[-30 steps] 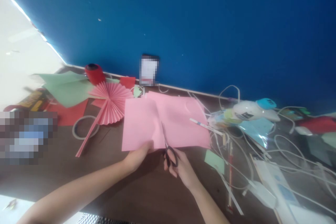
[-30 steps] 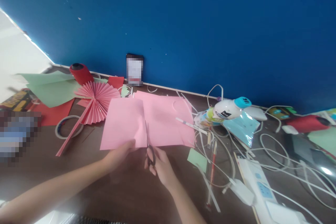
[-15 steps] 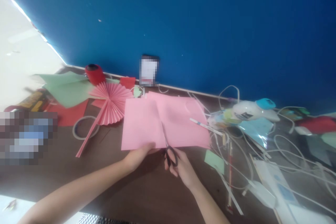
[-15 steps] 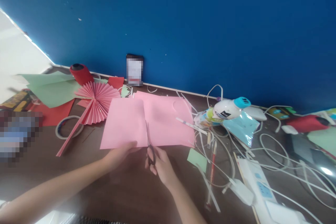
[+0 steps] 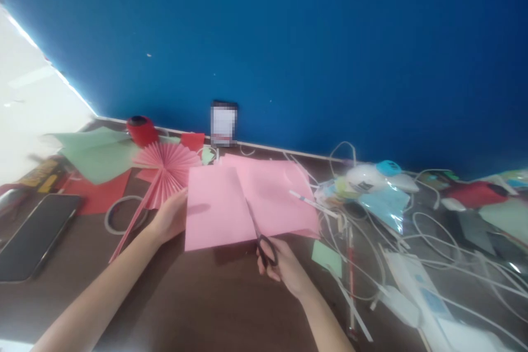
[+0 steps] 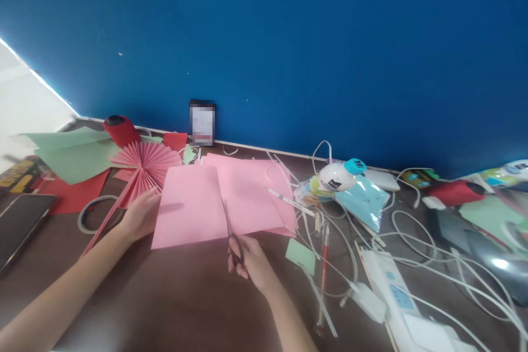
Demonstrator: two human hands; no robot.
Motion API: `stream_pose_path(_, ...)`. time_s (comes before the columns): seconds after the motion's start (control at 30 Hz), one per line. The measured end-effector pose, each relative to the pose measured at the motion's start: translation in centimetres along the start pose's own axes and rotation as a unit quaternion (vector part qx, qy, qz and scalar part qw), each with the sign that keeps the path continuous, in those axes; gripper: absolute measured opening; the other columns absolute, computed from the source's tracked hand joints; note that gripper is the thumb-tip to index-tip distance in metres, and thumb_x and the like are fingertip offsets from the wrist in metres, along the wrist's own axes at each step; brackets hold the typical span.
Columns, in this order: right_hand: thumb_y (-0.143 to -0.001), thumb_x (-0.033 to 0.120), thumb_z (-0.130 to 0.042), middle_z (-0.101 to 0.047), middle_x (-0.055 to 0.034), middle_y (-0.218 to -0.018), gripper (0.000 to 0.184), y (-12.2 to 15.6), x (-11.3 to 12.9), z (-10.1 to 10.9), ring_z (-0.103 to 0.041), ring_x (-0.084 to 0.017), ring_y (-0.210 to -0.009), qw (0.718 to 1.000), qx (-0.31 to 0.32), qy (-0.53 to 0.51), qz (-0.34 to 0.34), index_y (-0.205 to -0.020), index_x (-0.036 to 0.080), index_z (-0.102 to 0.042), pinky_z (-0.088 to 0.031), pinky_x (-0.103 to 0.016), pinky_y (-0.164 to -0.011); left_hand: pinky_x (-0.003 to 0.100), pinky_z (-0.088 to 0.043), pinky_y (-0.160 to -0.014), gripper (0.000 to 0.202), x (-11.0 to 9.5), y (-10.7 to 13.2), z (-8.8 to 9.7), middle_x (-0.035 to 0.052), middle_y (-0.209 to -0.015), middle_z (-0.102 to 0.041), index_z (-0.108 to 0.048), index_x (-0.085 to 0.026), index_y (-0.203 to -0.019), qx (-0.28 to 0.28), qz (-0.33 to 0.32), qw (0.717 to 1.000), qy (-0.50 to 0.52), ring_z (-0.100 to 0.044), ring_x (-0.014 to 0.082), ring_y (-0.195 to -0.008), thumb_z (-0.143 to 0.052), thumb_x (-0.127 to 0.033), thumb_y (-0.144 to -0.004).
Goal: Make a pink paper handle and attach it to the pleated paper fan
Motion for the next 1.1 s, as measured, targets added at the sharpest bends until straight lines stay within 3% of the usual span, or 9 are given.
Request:
stream_pose_path(0.13,-0.075,0.057,-0.055,-0.059,-0.002,-0.049,0.044,-0.1,-0.2,0.2,-0.032,-0.003,-0.031,1.0,-0.013,-0.007,-0.017,-0.071,0.013,-0.051,-0.013,-0.02,-0.035,0.037,-0.05,-0.075,0.049,1.2,0.0,-0.2,0.014,-0.102,-0.065,-0.054,-0.012,-0.108,-0.064,-0.037,0.992,-0.098,-0.064,0.0261,-0.085,-0.067,-0.036,-0.068)
stream_pose_path(0.47,-0.072,0.047,-0.064,-0.059,-0.0043,-0.064,0.037,0.7,0.4,0.0,-0.039,-0.005,-0.045,0.997,0.032,-0.065,-0.024,-0.078,0.01,-0.061,-0.022,-0.022,-0.044,0.03,-0.048,-0.075,0.036,0.1,1.1,0.6,0.0077,-0.097,-0.065,-0.057,-0.014,-0.1,-0.102,-0.124,0.932,-0.325,-0.061,0.0236,-0.087,-0.06,-0.038,-0.073)
stream_pose_path(0.8,-0.071,0.049,-0.063,-0.057,-0.0032,-0.062,0.038,0.5,0.8,0.0,-0.034,-0.005,-0.043,0.998,-0.008,-0.055,0.021,-0.073,0.011,-0.06,-0.017,-0.022,-0.042,0.028,-0.049,-0.072,0.028,0.1,1.3,0.5,0.0045,-0.092,-0.067,-0.06,-0.016,-0.093,-0.1,-0.136,0.924,-0.344,-0.062,0.0216,-0.082,-0.06,-0.036,-0.074)
stream_pose_path(1.1,-0.068,0.053,-0.065,-0.053,-0.0023,-0.063,0.04,0.8,1.1,-0.5,-0.035,-0.007,-0.049,0.994,0.014,-0.1,0.052,-0.066,0.016,-0.051,-0.023,-0.025,-0.047,0.027,-0.049,-0.066,0.026,-0.2,1.7,0.4,0.0042,-0.084,-0.066,-0.062,-0.015,-0.09,-0.093,-0.146,0.92,-0.352,-0.061,0.0206,-0.075,-0.058,-0.037,-0.076)
Point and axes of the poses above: each hand's wrist, its own y-axis away from the middle knuckle, its own z-axis out of the back of the hand, x = y × z, the point moved 6 cm from there along -y, towards the middle knuckle
